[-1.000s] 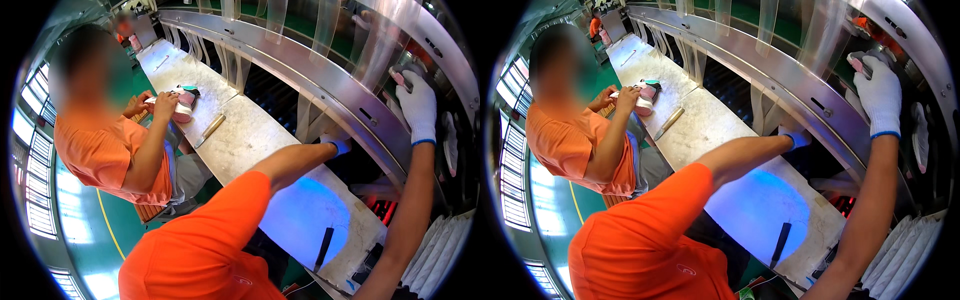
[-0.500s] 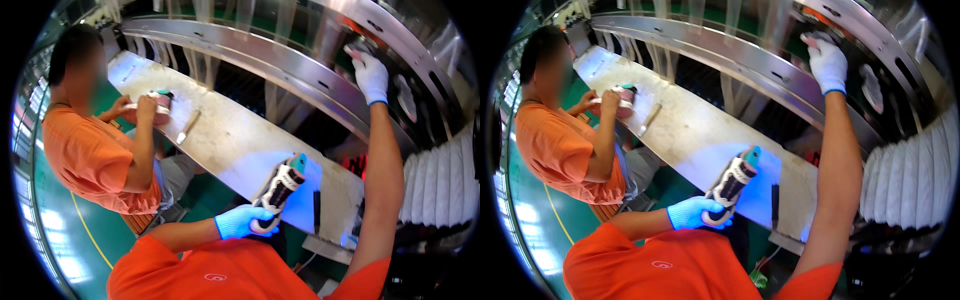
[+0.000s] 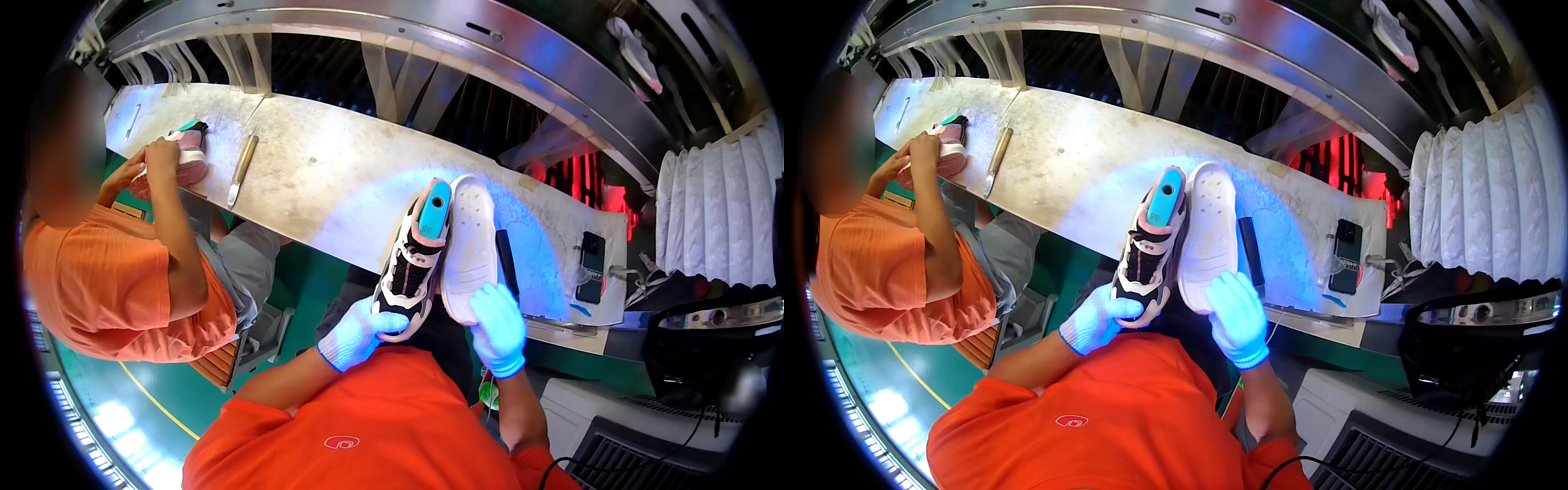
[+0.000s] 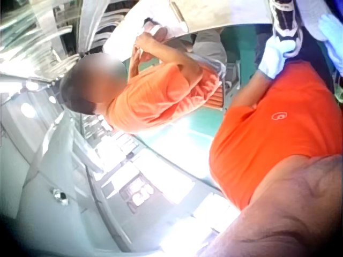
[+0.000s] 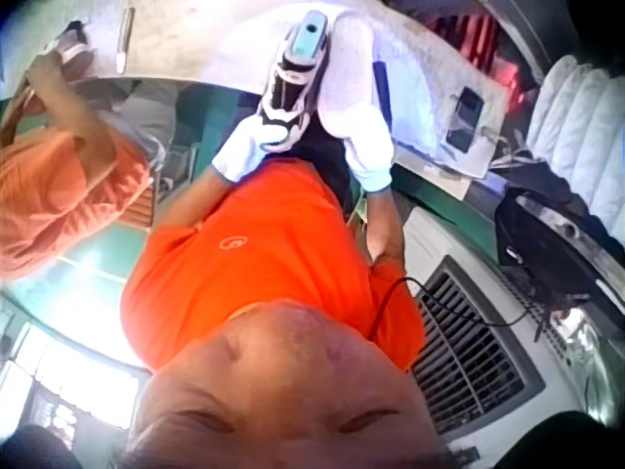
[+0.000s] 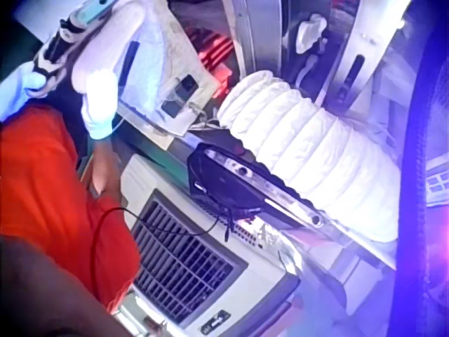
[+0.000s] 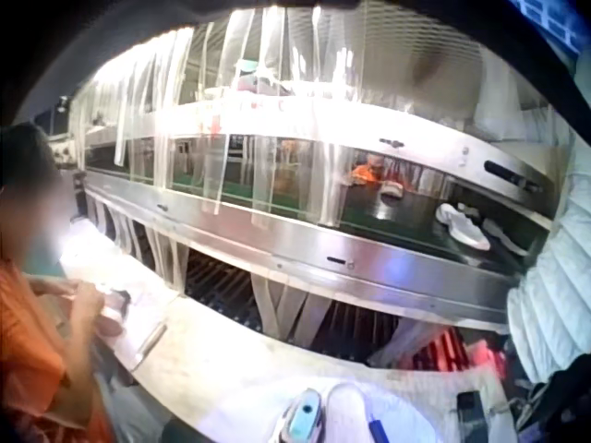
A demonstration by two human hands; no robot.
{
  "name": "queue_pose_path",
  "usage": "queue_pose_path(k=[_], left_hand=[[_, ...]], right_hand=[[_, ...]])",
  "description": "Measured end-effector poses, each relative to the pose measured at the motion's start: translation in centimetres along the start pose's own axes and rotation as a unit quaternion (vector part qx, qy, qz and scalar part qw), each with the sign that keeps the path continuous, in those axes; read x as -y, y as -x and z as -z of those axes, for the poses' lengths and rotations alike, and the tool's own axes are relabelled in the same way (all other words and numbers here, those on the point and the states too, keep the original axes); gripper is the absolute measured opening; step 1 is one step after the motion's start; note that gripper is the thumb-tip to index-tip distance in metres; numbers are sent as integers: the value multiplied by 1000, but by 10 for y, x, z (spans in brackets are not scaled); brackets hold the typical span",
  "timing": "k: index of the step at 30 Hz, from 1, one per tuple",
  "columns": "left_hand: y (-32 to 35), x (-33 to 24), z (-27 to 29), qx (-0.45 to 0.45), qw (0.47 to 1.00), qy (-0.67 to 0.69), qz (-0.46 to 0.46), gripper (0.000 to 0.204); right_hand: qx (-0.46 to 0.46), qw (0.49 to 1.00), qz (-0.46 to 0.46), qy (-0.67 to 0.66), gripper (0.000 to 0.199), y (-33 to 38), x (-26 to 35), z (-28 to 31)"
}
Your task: The person uses a small black tool to scrape and clean the sole and sides of a sneaker. They repeatedly rotate the shoe to access different areas, including the heel and toe, while working at a factory-style workstation.
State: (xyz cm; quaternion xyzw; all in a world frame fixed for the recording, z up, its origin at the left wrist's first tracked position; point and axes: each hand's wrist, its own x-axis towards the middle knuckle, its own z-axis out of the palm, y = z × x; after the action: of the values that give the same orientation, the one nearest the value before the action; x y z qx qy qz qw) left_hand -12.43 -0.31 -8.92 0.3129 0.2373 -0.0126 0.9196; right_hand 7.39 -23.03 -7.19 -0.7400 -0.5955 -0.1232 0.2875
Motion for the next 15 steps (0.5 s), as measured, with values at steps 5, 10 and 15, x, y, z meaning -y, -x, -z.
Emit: queue_pose_path(k=[5, 10, 15], left_hand=[[3, -20, -18, -5, 1000, 24, 8, 67], [-3, -22, -33, -17, 1000, 10, -10, 65], [-10, -13, -4, 3, 999, -52, -4, 72]], right_hand=[[-2, 996, -72, 49, 43, 18, -3, -18], [-8, 988, -120, 96, 54, 32, -26, 5], [4, 992, -112, 59, 55, 39, -17, 22]])
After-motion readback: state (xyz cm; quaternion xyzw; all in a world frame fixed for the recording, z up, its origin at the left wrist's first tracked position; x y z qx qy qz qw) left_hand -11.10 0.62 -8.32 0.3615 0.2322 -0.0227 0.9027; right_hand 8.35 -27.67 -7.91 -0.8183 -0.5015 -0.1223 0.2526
